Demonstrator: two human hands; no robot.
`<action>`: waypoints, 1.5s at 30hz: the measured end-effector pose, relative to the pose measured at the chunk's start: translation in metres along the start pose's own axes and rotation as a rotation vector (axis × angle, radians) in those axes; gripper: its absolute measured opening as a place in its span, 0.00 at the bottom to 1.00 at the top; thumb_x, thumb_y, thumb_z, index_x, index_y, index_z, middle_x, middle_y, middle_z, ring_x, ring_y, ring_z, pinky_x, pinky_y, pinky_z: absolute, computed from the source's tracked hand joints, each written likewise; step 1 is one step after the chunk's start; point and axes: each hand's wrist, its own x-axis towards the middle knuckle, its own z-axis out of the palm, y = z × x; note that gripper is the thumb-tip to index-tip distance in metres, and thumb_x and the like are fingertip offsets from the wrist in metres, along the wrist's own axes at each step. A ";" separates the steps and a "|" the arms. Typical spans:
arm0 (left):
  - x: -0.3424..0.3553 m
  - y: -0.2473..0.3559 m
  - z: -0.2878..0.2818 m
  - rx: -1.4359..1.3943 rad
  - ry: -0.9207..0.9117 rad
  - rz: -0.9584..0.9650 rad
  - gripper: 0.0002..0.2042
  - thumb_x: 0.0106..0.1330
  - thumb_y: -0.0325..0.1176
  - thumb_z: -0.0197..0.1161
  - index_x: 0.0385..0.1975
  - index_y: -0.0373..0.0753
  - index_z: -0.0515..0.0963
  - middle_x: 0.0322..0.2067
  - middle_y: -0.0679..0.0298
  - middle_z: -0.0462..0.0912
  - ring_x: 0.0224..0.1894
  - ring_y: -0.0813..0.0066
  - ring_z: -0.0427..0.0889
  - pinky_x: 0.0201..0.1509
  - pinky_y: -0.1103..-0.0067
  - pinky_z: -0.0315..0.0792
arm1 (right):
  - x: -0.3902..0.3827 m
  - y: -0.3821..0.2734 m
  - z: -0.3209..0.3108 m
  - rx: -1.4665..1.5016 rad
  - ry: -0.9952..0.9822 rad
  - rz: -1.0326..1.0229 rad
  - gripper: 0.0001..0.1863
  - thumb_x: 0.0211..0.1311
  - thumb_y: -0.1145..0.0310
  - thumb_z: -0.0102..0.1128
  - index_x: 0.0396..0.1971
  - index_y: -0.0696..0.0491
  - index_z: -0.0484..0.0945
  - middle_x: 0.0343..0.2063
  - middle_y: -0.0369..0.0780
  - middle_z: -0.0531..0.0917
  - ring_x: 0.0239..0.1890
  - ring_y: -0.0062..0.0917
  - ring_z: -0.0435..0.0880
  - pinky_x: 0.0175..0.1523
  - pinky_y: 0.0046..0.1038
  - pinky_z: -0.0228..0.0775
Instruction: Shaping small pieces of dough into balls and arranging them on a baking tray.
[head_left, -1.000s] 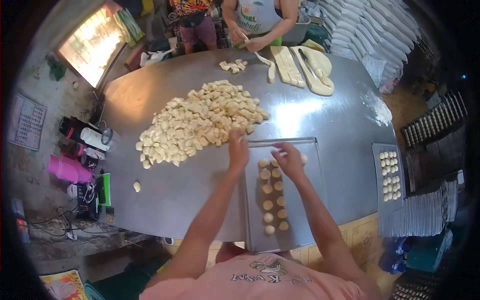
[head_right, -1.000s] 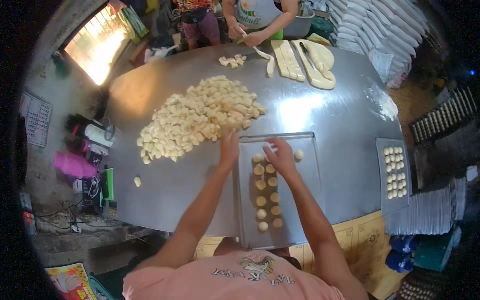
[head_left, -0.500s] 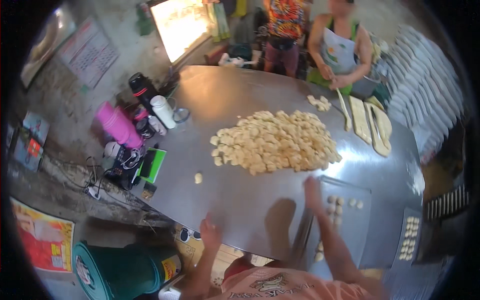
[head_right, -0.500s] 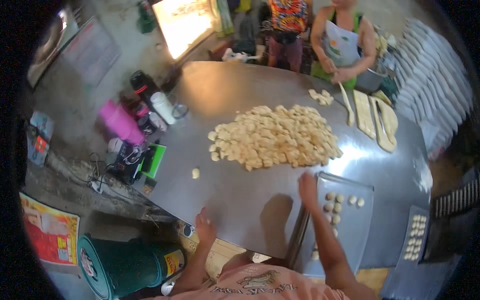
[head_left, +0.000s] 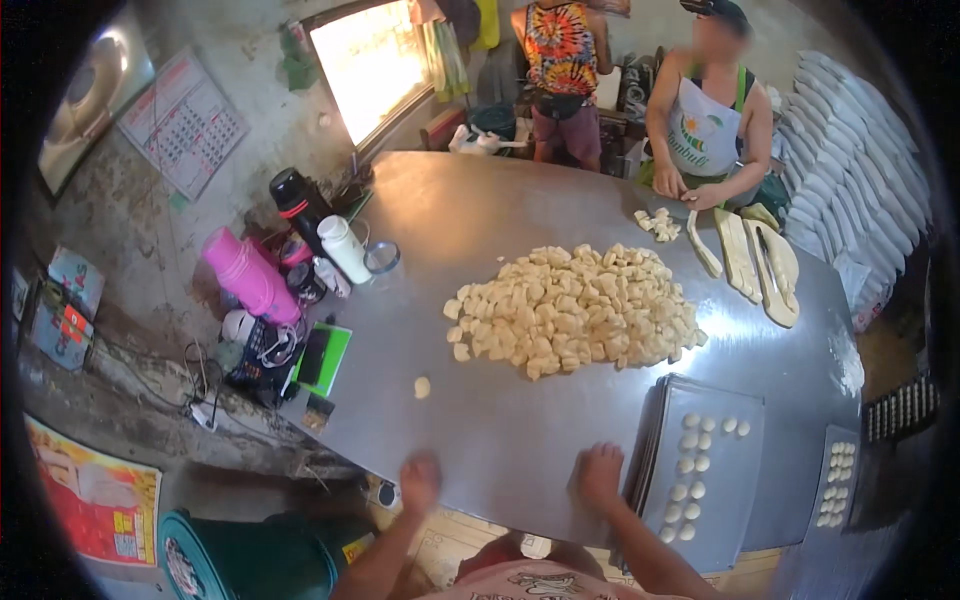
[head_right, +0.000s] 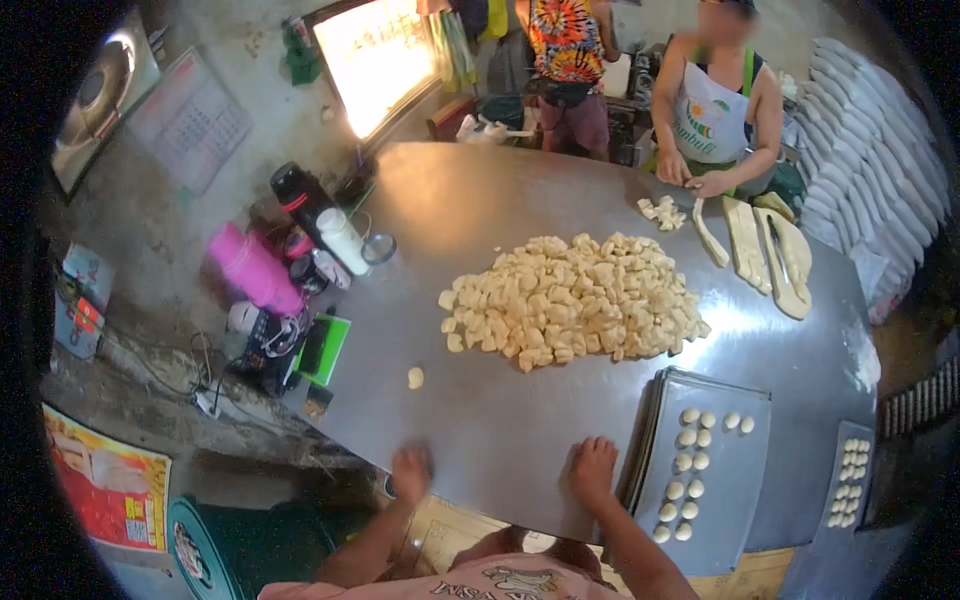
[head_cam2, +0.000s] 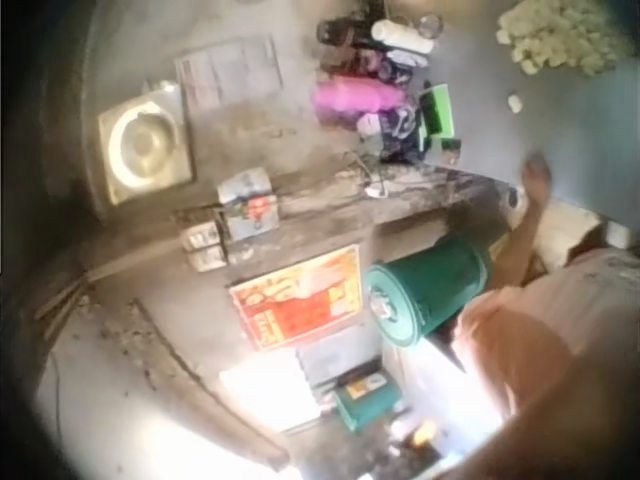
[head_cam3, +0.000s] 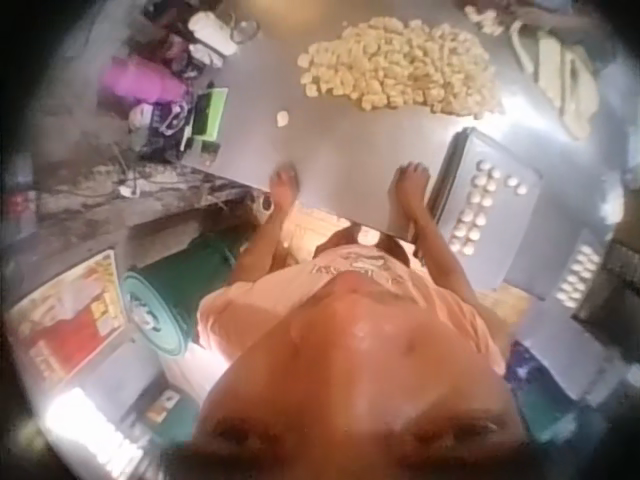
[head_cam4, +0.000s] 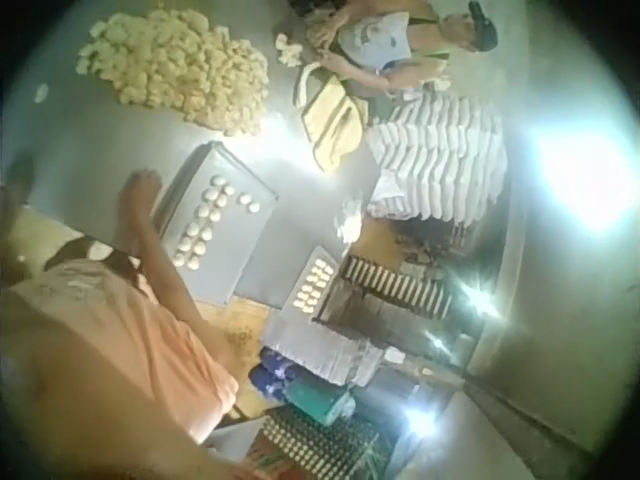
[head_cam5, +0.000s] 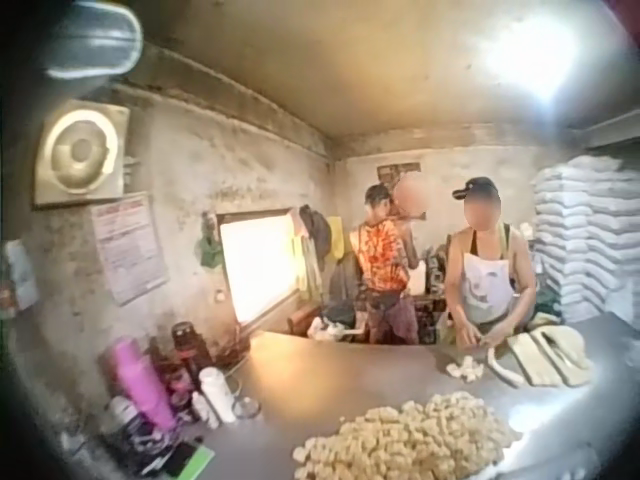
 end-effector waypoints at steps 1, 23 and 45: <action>0.007 0.001 0.002 -0.015 -0.035 -0.005 0.12 0.65 0.35 0.49 0.43 0.38 0.74 0.37 0.58 0.77 0.37 0.64 0.75 0.44 0.70 0.68 | -0.003 -0.016 0.003 0.051 0.009 -0.076 0.06 0.58 0.70 0.49 0.32 0.56 0.71 0.33 0.48 0.71 0.37 0.41 0.68 0.46 0.40 0.60; 0.047 0.078 -0.039 -0.169 -0.197 -0.065 0.11 0.64 0.36 0.52 0.39 0.37 0.74 0.32 0.53 0.77 0.32 0.51 0.75 0.35 0.63 0.70 | 0.078 -0.035 -0.024 0.237 -0.080 -0.367 0.06 0.53 0.72 0.50 0.31 0.55 0.72 0.32 0.43 0.72 0.37 0.38 0.70 0.47 0.34 0.62; -0.080 0.101 -0.040 0.190 0.068 0.111 0.06 0.65 0.28 0.50 0.37 0.42 0.73 0.36 0.63 0.75 0.42 0.69 0.73 0.45 0.75 0.68 | -0.022 -0.035 -0.024 0.100 -0.160 -0.189 0.10 0.53 0.69 0.49 0.34 0.57 0.70 0.37 0.46 0.72 0.40 0.41 0.70 0.50 0.38 0.62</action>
